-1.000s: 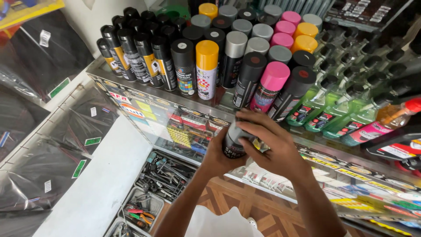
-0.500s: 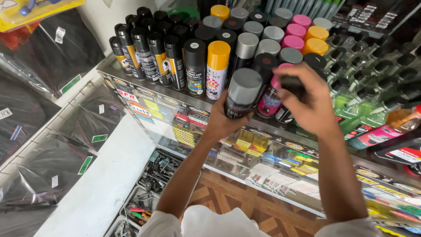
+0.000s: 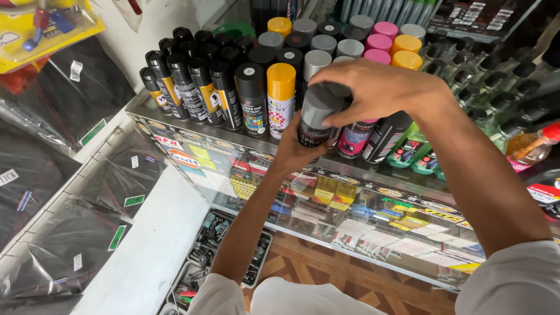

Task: Cleaning and inspecting spray paint cans in a storage area.

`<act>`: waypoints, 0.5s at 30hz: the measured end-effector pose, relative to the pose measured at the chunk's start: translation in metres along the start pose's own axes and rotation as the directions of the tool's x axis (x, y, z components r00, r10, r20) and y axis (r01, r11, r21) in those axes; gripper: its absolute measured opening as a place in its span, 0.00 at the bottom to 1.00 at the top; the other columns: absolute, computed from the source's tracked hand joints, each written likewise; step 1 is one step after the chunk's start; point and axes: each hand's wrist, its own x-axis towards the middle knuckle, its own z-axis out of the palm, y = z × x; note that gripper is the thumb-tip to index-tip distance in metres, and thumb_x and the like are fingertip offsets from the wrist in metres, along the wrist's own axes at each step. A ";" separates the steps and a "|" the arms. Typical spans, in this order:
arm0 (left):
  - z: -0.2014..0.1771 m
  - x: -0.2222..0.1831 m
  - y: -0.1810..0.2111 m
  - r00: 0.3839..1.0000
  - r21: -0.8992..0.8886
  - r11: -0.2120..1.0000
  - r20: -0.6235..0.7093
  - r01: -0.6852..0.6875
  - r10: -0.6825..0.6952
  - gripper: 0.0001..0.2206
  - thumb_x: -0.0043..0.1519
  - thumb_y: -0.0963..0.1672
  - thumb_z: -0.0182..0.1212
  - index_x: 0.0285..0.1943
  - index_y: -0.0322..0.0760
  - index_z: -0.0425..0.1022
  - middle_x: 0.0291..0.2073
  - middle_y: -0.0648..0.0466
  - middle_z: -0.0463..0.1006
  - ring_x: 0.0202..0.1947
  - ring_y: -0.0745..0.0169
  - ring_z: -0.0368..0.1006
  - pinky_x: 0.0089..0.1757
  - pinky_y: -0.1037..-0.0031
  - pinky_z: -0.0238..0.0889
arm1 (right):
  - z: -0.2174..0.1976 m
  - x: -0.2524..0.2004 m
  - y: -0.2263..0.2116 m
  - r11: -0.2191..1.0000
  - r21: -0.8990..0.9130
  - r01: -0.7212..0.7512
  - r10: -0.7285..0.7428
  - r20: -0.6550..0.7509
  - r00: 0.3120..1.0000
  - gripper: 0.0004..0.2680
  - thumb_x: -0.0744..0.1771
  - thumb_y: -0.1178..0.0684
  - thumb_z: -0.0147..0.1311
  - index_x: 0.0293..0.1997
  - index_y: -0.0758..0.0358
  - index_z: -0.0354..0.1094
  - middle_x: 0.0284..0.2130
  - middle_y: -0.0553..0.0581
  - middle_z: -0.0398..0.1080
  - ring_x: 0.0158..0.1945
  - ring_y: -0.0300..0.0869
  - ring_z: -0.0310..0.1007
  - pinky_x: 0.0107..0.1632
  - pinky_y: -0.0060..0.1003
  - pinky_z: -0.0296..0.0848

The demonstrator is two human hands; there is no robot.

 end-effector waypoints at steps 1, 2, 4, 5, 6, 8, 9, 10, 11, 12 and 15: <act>-0.001 -0.001 -0.003 1.000 -0.008 1.000 0.004 -0.011 0.011 0.29 0.51 0.37 0.72 0.63 0.32 0.65 0.46 0.48 0.79 0.44 0.60 0.77 0.46 0.73 0.72 | 0.002 0.003 0.003 1.000 -0.012 0.016 -0.015 0.028 0.999 0.23 0.58 0.47 0.69 0.57 0.64 0.69 0.48 0.60 0.75 0.45 0.54 0.74 0.46 0.46 0.71; -0.002 -0.002 -0.006 1.000 -0.015 1.000 0.006 -0.020 0.020 0.28 0.51 0.37 0.71 0.61 0.33 0.64 0.46 0.49 0.77 0.44 0.60 0.75 0.45 0.72 0.71 | 0.005 0.006 0.006 0.999 -0.022 0.034 -0.033 0.058 0.998 0.24 0.58 0.47 0.70 0.55 0.64 0.69 0.48 0.59 0.75 0.45 0.54 0.73 0.47 0.46 0.71; -0.004 0.002 -0.005 0.997 0.116 0.990 -0.021 -0.074 0.077 0.27 0.50 0.39 0.72 0.58 0.32 0.66 0.47 0.49 0.72 0.46 0.58 0.71 0.49 0.71 0.66 | 0.004 0.010 0.006 0.999 -0.034 0.017 -0.015 0.071 0.997 0.24 0.58 0.46 0.70 0.56 0.65 0.69 0.47 0.60 0.75 0.43 0.55 0.74 0.45 0.47 0.72; -0.005 0.003 -0.005 0.990 0.246 0.962 -0.041 -0.121 0.135 0.26 0.50 0.41 0.74 0.56 0.31 0.68 0.48 0.49 0.66 0.48 0.55 0.67 0.52 0.70 0.62 | 0.004 0.012 0.007 0.999 -0.045 0.001 0.003 0.085 0.996 0.24 0.58 0.46 0.70 0.56 0.65 0.69 0.47 0.61 0.76 0.42 0.56 0.75 0.44 0.47 0.73; -0.004 0.003 -0.005 0.990 0.249 0.961 -0.042 -0.120 0.134 0.26 0.50 0.41 0.74 0.56 0.31 0.68 0.48 0.49 0.66 0.48 0.55 0.67 0.52 0.70 0.62 | 0.004 0.015 0.010 0.999 -0.043 0.003 0.001 0.085 0.996 0.24 0.58 0.46 0.70 0.56 0.65 0.69 0.47 0.61 0.76 0.42 0.56 0.75 0.44 0.47 0.73; -0.003 0.004 -0.005 0.992 0.282 0.957 -0.083 -0.072 0.099 0.25 0.50 0.41 0.74 0.54 0.30 0.67 0.48 0.48 0.64 0.47 0.55 0.66 0.51 0.69 0.63 | 0.005 0.021 0.017 0.998 -0.042 0.048 -0.043 0.112 0.993 0.24 0.57 0.48 0.69 0.56 0.68 0.70 0.49 0.61 0.76 0.44 0.56 0.75 0.45 0.47 0.73; -0.004 0.004 -0.005 0.992 0.284 0.956 -0.083 -0.071 0.098 0.25 0.50 0.41 0.74 0.54 0.30 0.67 0.48 0.48 0.64 0.47 0.55 0.66 0.51 0.69 0.63 | 0.003 0.023 0.016 0.998 -0.041 0.049 -0.044 0.110 0.993 0.24 0.57 0.48 0.69 0.56 0.68 0.70 0.49 0.61 0.76 0.44 0.56 0.75 0.45 0.47 0.73; -0.004 0.004 -0.004 0.985 0.336 0.938 -0.117 -0.081 0.127 0.28 0.50 0.41 0.75 0.57 0.30 0.66 0.48 0.48 0.67 0.47 0.54 0.67 0.51 0.68 0.64 | 0.001 0.024 0.016 0.998 -0.051 0.039 -0.033 0.123 0.992 0.22 0.57 0.49 0.68 0.53 0.66 0.71 0.46 0.60 0.76 0.43 0.56 0.75 0.45 0.48 0.73; -0.003 0.005 -0.004 0.976 0.387 0.918 -0.149 -0.088 0.157 0.31 0.49 0.42 0.76 0.60 0.30 0.64 0.48 0.47 0.70 0.48 0.53 0.69 0.51 0.66 0.65 | -0.001 0.025 0.015 0.998 -0.060 0.030 -0.021 0.136 0.990 0.20 0.57 0.50 0.67 0.51 0.65 0.72 0.43 0.60 0.77 0.41 0.56 0.75 0.44 0.48 0.72; -0.003 0.006 -0.005 0.977 0.387 0.918 -0.146 -0.090 0.157 0.31 0.49 0.42 0.76 0.60 0.30 0.64 0.48 0.47 0.70 0.48 0.53 0.69 0.51 0.66 0.65 | -0.002 0.026 0.016 0.998 -0.061 0.027 -0.019 0.134 0.991 0.20 0.57 0.50 0.67 0.51 0.65 0.72 0.43 0.60 0.77 0.41 0.56 0.75 0.44 0.48 0.72; -0.005 0.006 -0.007 0.985 0.502 0.864 -0.128 -0.036 0.115 0.32 0.51 0.45 0.75 0.61 0.26 0.64 0.50 0.43 0.69 0.50 0.46 0.70 0.51 0.62 0.65 | -0.003 0.030 0.015 0.997 -0.075 0.018 -0.007 0.148 0.989 0.20 0.58 0.49 0.67 0.51 0.65 0.71 0.44 0.60 0.77 0.40 0.56 0.75 0.43 0.49 0.72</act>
